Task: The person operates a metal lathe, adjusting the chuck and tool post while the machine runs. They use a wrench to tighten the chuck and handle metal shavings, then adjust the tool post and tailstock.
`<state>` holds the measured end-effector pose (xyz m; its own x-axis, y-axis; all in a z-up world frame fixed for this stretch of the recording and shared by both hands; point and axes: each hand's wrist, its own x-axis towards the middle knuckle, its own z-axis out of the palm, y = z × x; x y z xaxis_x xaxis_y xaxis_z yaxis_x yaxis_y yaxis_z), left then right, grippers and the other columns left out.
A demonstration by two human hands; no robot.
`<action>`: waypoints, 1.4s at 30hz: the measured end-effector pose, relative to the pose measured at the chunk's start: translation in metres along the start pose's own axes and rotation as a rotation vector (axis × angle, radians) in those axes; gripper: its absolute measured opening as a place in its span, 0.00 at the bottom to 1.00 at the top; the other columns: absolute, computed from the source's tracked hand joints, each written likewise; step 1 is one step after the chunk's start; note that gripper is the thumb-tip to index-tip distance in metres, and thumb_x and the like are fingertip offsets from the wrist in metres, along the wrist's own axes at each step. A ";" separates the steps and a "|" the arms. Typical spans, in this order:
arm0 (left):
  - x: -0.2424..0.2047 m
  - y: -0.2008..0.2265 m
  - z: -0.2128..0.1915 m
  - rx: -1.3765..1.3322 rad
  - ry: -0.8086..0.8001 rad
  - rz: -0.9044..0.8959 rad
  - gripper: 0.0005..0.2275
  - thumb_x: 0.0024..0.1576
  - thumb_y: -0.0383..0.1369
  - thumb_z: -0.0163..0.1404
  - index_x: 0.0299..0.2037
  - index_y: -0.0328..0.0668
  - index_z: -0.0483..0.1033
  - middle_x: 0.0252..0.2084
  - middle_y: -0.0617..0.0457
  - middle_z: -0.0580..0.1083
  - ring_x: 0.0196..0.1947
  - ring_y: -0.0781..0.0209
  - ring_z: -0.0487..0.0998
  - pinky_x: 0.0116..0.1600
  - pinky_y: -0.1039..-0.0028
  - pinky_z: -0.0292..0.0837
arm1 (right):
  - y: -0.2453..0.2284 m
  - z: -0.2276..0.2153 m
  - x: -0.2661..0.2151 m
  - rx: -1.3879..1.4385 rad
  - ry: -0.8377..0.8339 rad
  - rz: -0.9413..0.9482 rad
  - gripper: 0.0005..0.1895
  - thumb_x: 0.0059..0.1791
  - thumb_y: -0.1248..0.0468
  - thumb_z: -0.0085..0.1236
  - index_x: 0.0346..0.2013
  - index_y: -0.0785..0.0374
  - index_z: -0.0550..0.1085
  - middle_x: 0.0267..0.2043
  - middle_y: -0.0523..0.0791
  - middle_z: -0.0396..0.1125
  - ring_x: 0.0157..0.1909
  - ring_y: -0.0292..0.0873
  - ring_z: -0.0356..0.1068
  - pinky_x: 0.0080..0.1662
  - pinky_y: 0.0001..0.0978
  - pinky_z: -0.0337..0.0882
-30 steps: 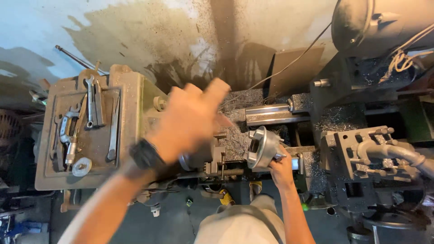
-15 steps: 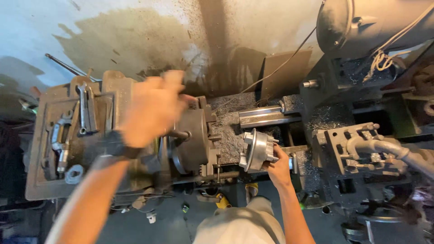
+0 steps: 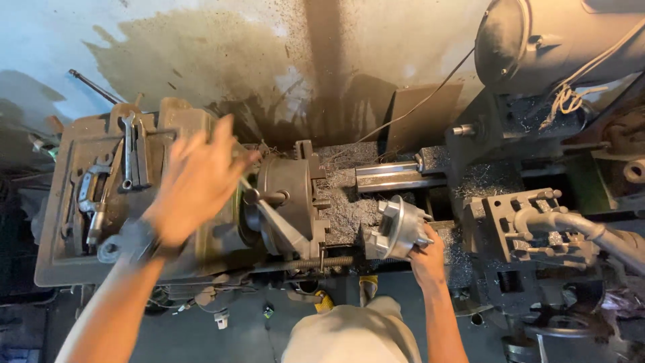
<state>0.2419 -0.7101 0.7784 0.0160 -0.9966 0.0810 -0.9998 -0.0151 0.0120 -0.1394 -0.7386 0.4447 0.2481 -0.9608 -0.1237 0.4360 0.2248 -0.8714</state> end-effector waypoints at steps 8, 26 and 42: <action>-0.021 0.090 0.028 -0.003 0.256 0.476 0.29 0.51 0.50 0.56 0.58 0.44 0.64 0.39 0.36 0.76 0.37 0.41 0.79 0.41 0.57 0.74 | -0.012 0.016 0.004 0.025 0.045 0.012 0.26 0.44 0.79 0.56 0.57 0.70 0.71 0.52 0.48 0.71 0.52 0.41 0.73 0.53 0.35 0.74; 0.048 0.056 0.008 -0.077 0.097 0.242 0.25 0.59 0.52 0.53 0.56 0.38 0.71 0.38 0.41 0.76 0.37 0.44 0.76 0.41 0.58 0.71 | 0.020 0.070 0.082 -0.263 0.003 0.168 0.30 0.39 0.77 0.62 0.57 0.68 0.72 0.46 0.49 0.73 0.44 0.45 0.75 0.46 0.40 0.78; -0.108 -0.017 0.010 -0.136 -0.039 -0.309 0.36 0.56 0.50 0.52 0.70 0.33 0.60 0.37 0.35 0.75 0.45 0.39 0.74 0.49 0.56 0.72 | 0.037 0.097 0.100 -0.267 -0.219 0.075 0.27 0.40 0.72 0.67 0.54 0.67 0.74 0.50 0.48 0.74 0.51 0.43 0.74 0.57 0.38 0.74</action>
<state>0.2574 -0.6028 0.7593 0.3149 -0.9490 0.0143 -0.9372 -0.3085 0.1627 -0.0139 -0.8106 0.4459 0.4635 -0.8789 -0.1128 0.1750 0.2155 -0.9607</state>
